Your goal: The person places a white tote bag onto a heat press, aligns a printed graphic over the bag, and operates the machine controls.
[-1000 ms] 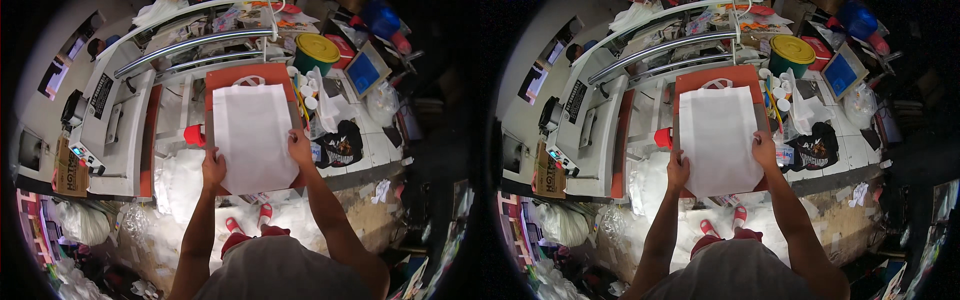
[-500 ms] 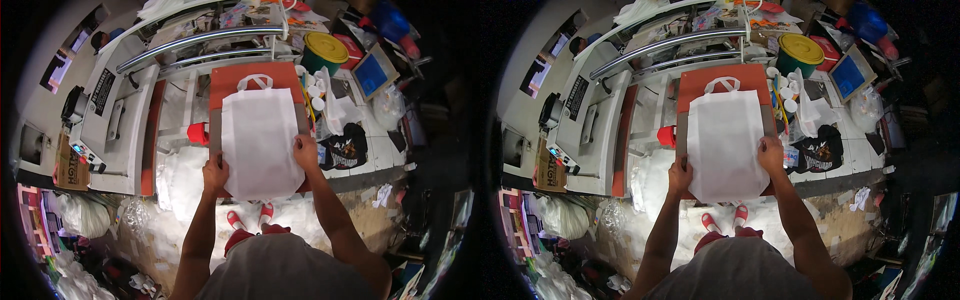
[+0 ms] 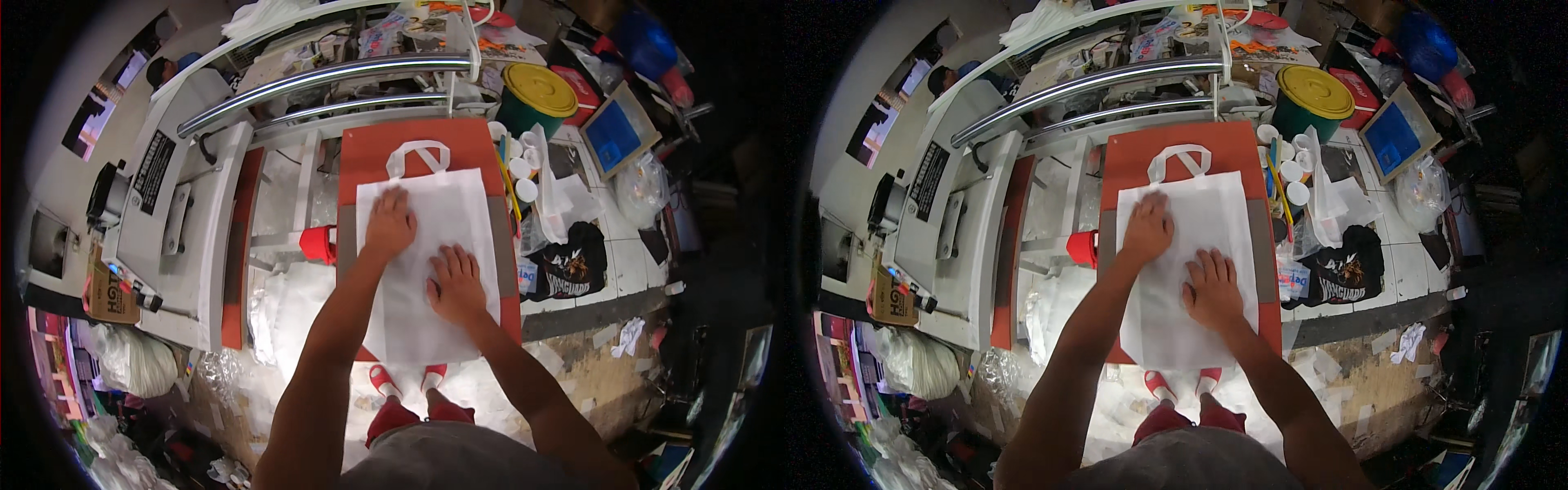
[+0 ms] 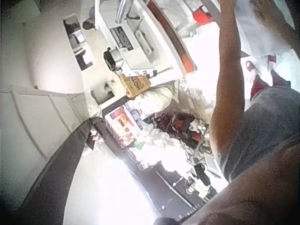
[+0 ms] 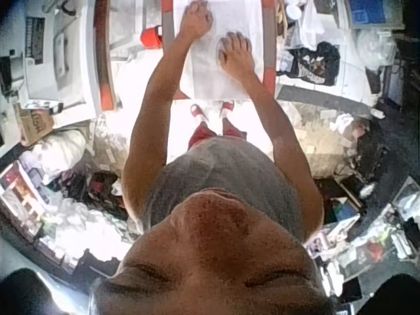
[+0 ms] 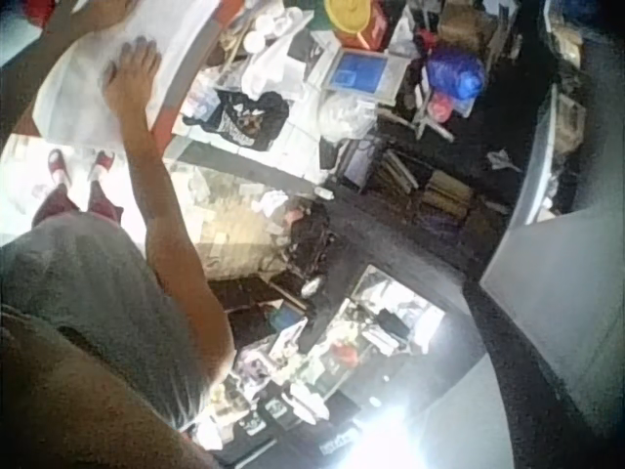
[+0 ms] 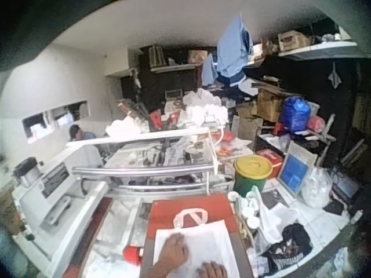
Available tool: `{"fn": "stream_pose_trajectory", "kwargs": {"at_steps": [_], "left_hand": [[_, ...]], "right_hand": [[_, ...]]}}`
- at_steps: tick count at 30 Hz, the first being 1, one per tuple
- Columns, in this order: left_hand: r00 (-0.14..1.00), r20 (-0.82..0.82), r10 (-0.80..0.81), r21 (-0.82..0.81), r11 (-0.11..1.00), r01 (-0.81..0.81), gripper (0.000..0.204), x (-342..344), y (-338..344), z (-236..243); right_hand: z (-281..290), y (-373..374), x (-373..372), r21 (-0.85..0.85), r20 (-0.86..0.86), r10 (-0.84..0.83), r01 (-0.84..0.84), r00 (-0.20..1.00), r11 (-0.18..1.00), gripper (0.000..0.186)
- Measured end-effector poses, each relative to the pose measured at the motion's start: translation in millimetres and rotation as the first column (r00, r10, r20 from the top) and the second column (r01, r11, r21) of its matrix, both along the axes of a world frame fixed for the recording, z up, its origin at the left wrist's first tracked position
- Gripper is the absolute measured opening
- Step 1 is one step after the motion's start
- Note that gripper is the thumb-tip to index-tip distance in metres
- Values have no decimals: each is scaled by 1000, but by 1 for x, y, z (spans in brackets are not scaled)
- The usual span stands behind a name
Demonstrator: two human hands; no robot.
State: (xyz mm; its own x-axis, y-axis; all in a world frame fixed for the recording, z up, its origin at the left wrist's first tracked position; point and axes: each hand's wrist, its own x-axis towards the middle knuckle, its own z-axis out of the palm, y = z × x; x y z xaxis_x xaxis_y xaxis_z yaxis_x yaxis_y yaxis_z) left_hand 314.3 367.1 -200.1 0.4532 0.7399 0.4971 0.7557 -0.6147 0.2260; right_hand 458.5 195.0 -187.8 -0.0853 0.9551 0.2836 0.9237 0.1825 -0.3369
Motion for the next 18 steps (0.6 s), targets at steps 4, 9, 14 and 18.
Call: {"fn": "stream_pose_trajectory", "kwargs": {"at_steps": [4,9,14,18], "left_hand": [[979,-123,162,-253,949,-189,56,18,72,15],[909,-362,206,-587,707,-394,65,13,90,51],[969,218,119,-679,731,63,62,14,106,80],[796,601,-74,-43,991,124,62,27,106,110]], "right_hand": [[1,2,2,-25,-29,-12,12,1000,1000,45],[3,3,3,-24,-62,-22,20,998,1000,44],[3,2,6,7,-72,-22,23,997,1000,45],[5,1,6,8,-62,-20,20,998,1000,45]]}}
